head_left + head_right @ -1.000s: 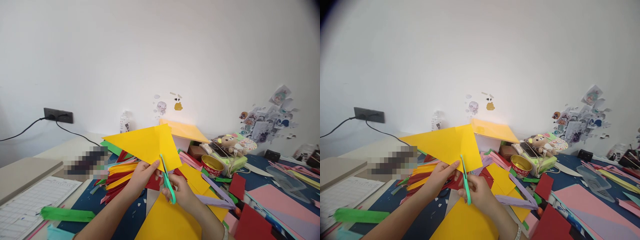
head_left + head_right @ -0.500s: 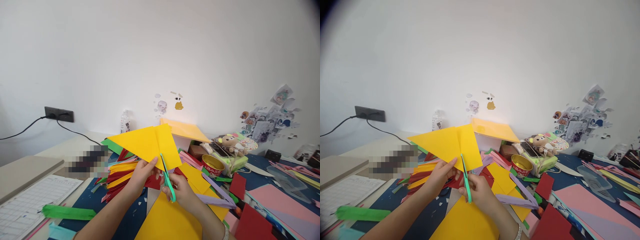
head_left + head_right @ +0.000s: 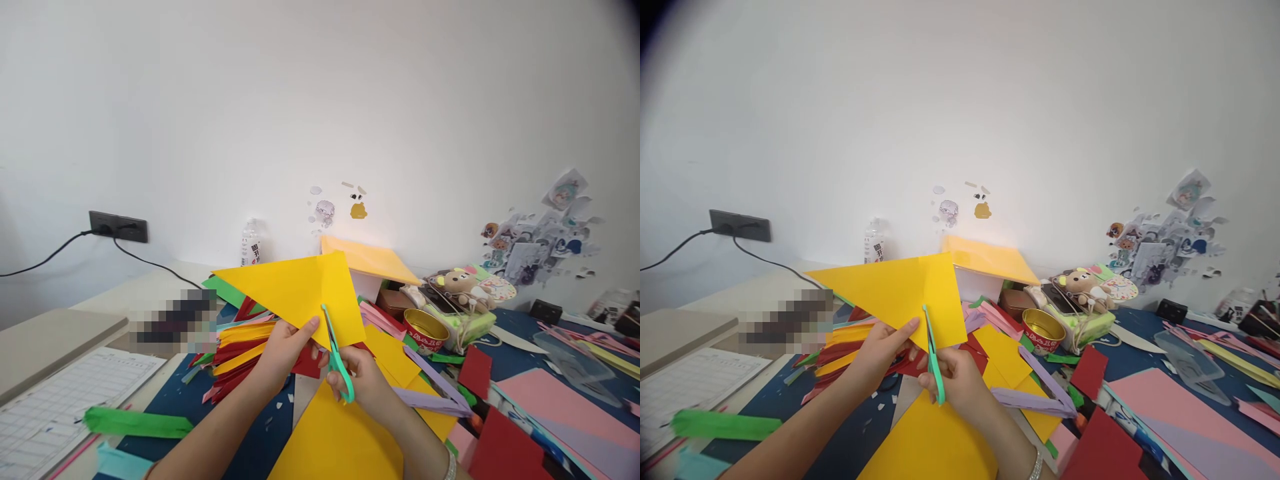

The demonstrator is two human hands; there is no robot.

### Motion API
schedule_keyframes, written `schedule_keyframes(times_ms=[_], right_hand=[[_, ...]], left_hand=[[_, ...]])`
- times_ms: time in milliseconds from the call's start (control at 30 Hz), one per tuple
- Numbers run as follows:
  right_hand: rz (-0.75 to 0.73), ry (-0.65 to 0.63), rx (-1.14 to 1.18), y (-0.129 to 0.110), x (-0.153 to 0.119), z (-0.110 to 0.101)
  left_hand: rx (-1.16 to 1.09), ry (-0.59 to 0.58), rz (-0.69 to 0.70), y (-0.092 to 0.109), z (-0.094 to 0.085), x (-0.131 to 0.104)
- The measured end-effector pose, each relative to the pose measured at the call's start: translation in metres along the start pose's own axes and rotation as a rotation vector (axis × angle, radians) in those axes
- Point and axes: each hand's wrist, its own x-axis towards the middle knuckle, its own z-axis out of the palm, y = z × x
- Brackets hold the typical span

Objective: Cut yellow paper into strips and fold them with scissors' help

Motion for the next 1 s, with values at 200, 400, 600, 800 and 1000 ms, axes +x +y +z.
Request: schedule_keyframes(times_ms=[200,400,600,800,1000], right_hand=[[-0.023,0.016,0.020,-0.003,-0.001,0.005],[-0.043,0.013,0.032,-0.003,0.000,0.007],[-0.044,0.031,0.001,-0.007,-0.001,0.010],[0.005,0.019,0.009,-0.004,0.000,0.001],[0.056,-0.042,0.010,-0.016,-0.005,-0.009]], left_hand=[[-0.085,-0.051,-0.023,0.000,0.002,-0.002],[-0.202,-0.083,-0.024,0.000,0.004,-0.002],[-0.202,-0.082,-0.010,-0.001,0.004,-0.002],[-0.076,-0.050,0.023,0.000,-0.002,0.002],[0.163,-0.016,0.037,-0.007,-0.010,0.008]])
